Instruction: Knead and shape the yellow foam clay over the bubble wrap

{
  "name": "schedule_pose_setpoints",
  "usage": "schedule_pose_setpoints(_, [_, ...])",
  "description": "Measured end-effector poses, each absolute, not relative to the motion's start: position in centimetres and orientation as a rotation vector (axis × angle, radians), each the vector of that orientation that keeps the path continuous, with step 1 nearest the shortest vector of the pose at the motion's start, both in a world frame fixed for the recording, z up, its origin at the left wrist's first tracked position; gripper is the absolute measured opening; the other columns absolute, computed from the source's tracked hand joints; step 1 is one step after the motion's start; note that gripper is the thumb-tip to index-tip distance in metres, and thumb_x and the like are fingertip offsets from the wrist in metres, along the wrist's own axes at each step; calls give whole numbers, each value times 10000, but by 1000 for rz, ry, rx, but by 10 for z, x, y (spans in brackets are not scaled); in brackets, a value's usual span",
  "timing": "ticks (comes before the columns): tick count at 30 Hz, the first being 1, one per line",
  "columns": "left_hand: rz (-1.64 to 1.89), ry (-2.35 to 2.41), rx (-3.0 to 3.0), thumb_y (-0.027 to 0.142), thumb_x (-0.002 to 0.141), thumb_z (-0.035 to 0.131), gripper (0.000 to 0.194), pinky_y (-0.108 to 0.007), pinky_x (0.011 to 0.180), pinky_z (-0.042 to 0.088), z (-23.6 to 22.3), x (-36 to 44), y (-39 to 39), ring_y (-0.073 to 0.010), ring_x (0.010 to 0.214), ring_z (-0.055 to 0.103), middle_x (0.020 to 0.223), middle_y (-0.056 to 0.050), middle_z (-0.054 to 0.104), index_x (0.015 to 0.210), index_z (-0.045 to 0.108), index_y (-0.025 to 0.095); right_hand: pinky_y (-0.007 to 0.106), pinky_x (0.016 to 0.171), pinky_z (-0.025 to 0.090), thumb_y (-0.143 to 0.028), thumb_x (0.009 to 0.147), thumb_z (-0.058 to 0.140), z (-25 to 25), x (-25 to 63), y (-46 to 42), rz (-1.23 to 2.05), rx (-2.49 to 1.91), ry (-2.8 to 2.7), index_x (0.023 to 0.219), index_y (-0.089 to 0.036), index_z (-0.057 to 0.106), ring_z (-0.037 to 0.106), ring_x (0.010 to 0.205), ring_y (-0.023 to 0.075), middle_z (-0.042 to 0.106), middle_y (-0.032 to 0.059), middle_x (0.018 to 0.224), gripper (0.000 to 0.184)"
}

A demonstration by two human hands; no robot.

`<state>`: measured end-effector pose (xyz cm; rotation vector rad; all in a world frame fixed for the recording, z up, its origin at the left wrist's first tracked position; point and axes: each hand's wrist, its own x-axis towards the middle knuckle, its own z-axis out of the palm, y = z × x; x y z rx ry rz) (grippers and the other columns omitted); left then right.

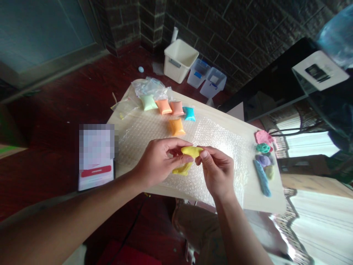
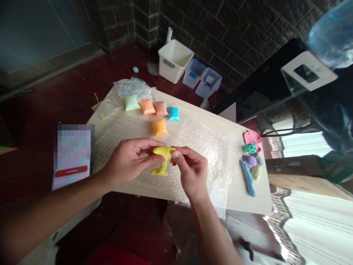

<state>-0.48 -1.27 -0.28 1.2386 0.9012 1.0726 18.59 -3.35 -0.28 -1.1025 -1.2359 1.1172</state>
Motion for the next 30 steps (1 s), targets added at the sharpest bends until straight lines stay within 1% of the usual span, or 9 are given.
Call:
schedule_pose_setpoints(5, [1072,960,1369,293,870,831,247,-283,777,624,-1,-8,-12,-201,894,789,1039,-50,845,1097,821,197,308,637,561,-322,930,798,-1,185,-34,1152,-1120,-1253,1131,-294,829,669,699,151,770,20,861,206])
schedule_pose_setpoints(7, [1081,975,1400,300,872,832,247,-287,790,619,-1,-7,-12,-199,901,784,1039,-51,844,1095,818,195,322,654,574,-301,914,808,1,185,-35,1119,-1122,-1298,1102,-285,839,680,720,158,782,33,908,191])
schedule_pose_setpoints(10, [1126,991,1450,323,857,849,342,-295,837,606,-2,-7,-14,-198,958,765,1110,-65,826,1165,787,188,334,687,579,-241,908,802,4,184,-35,1051,-1133,-1350,1034,-277,851,690,755,166,784,39,911,139])
schedule_pose_setpoints(12, [1165,981,1468,349,850,856,412,-297,849,597,-2,-8,-15,-196,978,745,1138,-75,804,1213,757,183,338,701,576,-200,914,785,7,184,-36,989,-1132,-1379,1044,-286,848,697,796,174,777,39,918,168])
schedule_pose_setpoints(16, [1185,970,1455,385,882,826,390,-276,738,589,-3,-9,-16,-159,809,691,930,-44,754,1211,757,187,348,759,579,-104,906,752,15,182,-39,866,-1064,-1464,1107,-302,833,696,916,190,765,46,997,294])
schedule_pose_setpoints(18, [1141,879,1365,377,916,795,352,-262,697,598,-2,-7,-17,-148,765,695,895,-35,754,1215,759,194,358,795,591,-74,904,736,17,181,-40,851,-1024,-1484,1130,-306,827,695,977,199,750,51,1040,336])
schedule_pose_setpoints(20, [1117,754,1218,354,939,773,316,-266,739,635,-2,-5,-18,-160,821,745,968,-53,787,1207,758,187,364,806,603,-75,906,735,17,181,-40,859,-1002,-1484,1141,-316,822,690,1005,204,721,52,1070,348])
schedule_pose_setpoints(24, [1149,635,1069,291,915,802,287,-305,928,656,-2,-1,-19,-213,1028,792,1117,-89,813,1170,765,166,360,741,596,-121,881,800,12,181,-41,843,-1023,-1510,1211,-340,800,677,934,201,687,40,1020,396])
schedule_pose_setpoints(30, [1143,689,1099,267,896,816,274,-316,954,663,1,-3,-19,-223,1033,802,1161,-87,816,1154,776,184,391,744,575,-150,891,811,11,182,-41,775,-1058,-1547,1233,-400,791,668,932,219,701,35,1012,425])
